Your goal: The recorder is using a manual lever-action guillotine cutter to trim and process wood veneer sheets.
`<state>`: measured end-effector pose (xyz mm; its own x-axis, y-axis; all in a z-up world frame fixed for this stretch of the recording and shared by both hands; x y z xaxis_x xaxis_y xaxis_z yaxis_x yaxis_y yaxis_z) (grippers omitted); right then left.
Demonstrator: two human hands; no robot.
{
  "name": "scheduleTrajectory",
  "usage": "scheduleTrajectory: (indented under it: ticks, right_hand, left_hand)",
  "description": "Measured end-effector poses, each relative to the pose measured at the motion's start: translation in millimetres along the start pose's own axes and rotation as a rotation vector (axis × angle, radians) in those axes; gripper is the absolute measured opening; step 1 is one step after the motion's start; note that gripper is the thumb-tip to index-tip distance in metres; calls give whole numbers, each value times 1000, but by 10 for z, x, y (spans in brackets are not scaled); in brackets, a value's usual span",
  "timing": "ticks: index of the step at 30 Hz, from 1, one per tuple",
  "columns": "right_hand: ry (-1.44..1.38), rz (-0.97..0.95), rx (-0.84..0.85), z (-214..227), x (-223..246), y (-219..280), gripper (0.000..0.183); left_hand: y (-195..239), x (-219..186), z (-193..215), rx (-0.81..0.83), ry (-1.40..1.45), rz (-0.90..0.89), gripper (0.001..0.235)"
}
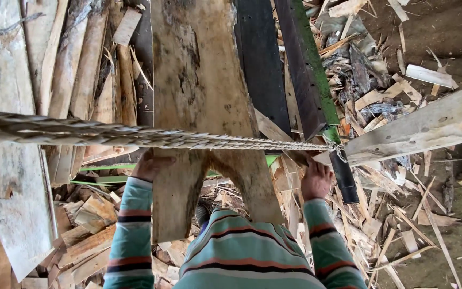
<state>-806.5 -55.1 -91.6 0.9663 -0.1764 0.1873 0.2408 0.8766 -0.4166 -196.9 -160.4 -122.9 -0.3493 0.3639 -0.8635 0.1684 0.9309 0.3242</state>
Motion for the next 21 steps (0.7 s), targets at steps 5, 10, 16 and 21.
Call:
scheduleTrajectory:
  ticks: [5, 10, 16, 21]
  right_hand:
    - [39, -55, -142, 326, -596, 744, 25]
    - [154, -346, 188, 157, -1374, 1691, 23]
    - [235, -708, 442, 105, -1604, 2154, 70]
    - [-414, -987, 707, -399, -1087, 1992, 92]
  left_hand:
    - [447, -474, -922, 7, -202, -214, 33]
    - [660, -702, -1436, 31, -1017, -694, 20]
    - [915, -1177, -2331, 73, -1198, -1111, 29]
    - [591, -998, -2013, -33, -732, -640, 29]
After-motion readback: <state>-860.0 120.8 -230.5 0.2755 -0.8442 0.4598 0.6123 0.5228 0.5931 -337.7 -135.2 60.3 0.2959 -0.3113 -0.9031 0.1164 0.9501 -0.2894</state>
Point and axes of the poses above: each hand's wrist, its own y-axis away from the middle knuckle, its own z-axis out of the back of the hand, x = y × z, the point moved 5 cm from there along -y, towards the middle knuckle, and after that the axes turned 11 degrees about -x, right-handed, at the moved point
